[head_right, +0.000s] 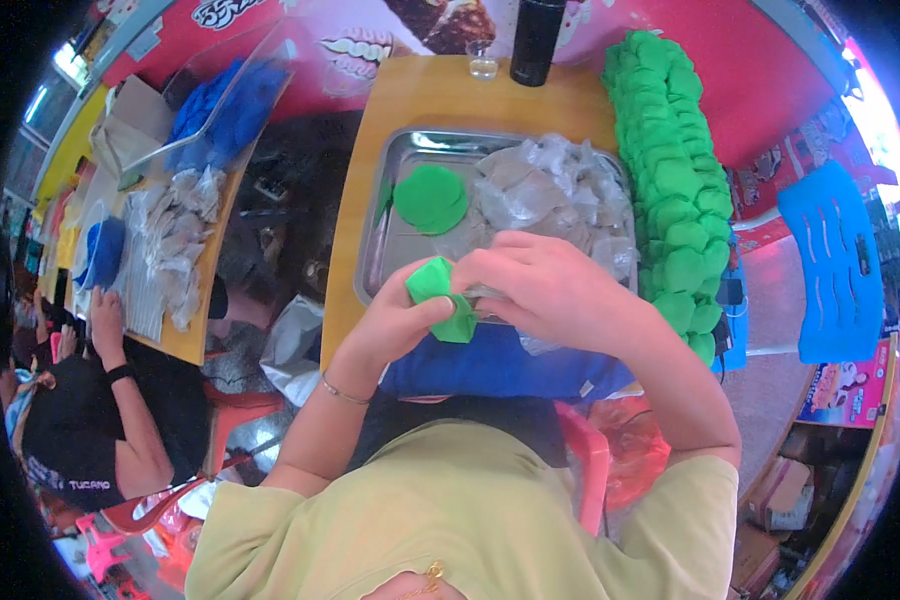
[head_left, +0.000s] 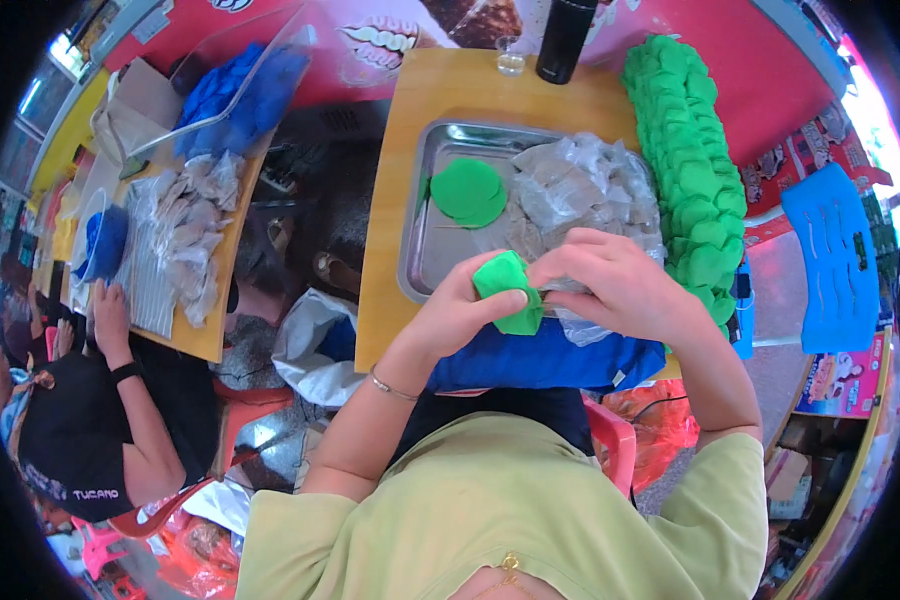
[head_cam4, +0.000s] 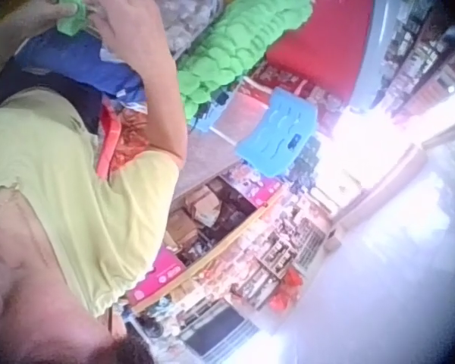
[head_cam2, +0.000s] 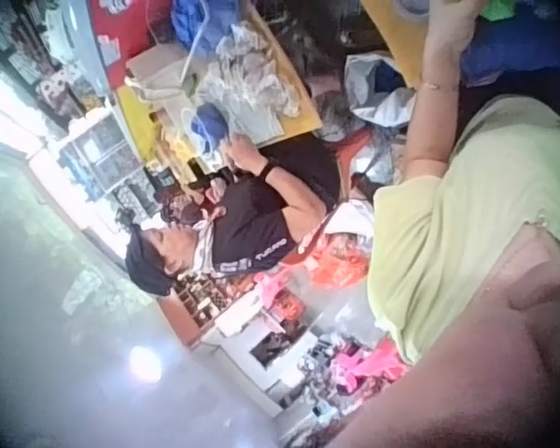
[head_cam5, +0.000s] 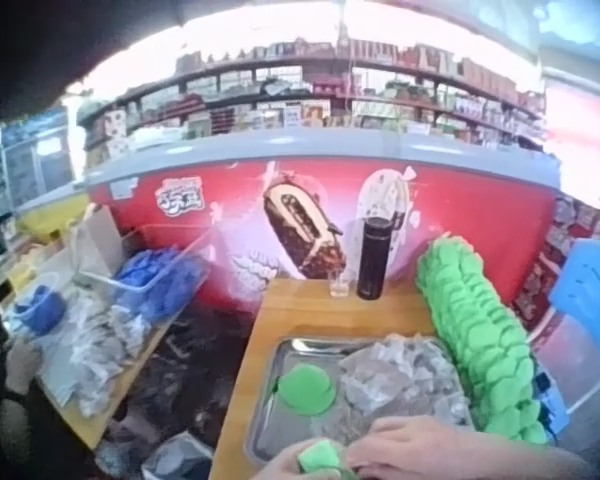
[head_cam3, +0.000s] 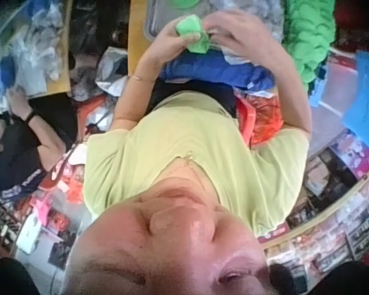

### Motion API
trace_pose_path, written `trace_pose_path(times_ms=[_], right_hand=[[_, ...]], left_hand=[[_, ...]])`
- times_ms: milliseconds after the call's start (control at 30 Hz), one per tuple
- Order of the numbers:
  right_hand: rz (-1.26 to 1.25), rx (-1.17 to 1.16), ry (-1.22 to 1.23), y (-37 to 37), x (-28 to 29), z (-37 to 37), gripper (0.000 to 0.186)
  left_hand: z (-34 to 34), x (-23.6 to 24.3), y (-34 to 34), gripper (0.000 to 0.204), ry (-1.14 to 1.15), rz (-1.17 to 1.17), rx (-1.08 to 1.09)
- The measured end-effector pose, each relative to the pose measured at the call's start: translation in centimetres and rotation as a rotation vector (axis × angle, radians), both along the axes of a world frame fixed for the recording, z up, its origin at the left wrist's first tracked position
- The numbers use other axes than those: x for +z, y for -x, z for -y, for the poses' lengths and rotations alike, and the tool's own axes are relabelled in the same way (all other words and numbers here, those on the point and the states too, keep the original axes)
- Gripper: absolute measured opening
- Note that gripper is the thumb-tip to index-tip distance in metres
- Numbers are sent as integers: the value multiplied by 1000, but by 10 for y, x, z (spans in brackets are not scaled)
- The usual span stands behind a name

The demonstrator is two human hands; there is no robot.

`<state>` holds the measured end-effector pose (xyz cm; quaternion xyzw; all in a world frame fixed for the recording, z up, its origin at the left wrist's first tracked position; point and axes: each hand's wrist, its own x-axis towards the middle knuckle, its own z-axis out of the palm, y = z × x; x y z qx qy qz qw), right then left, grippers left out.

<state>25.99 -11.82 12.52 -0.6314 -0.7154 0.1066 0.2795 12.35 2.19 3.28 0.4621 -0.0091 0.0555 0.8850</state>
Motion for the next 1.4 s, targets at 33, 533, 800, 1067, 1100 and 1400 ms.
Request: trace_pose_path(times_ms=[33, 533, 800, 1067, 1100, 1400], right_hand=[[19, -40, -26, 2, -1, 0, 25], [-1202, -74, 361, -16, -34, 23, 22], [-573, -84, 32, -17, -17, 20, 18], [-168, -168, -32, -7, -13, 20, 20], [-241, -142, 7, -7, -12, 19, 22], [66, -270, -50, 3, -5, 18, 20]], left_hand=[[1, 1, 2, 30, -26, -74, 69], [16, 16, -5, 23, -380, -64, 231], [18, 4, -3, 28, 123, -63, 126], [16, -2, -5, 22, -116, 232, 198], [17, -2, -4, 22, -140, 146, 188], [23, 5, -5, 22, -171, 26, 217]])
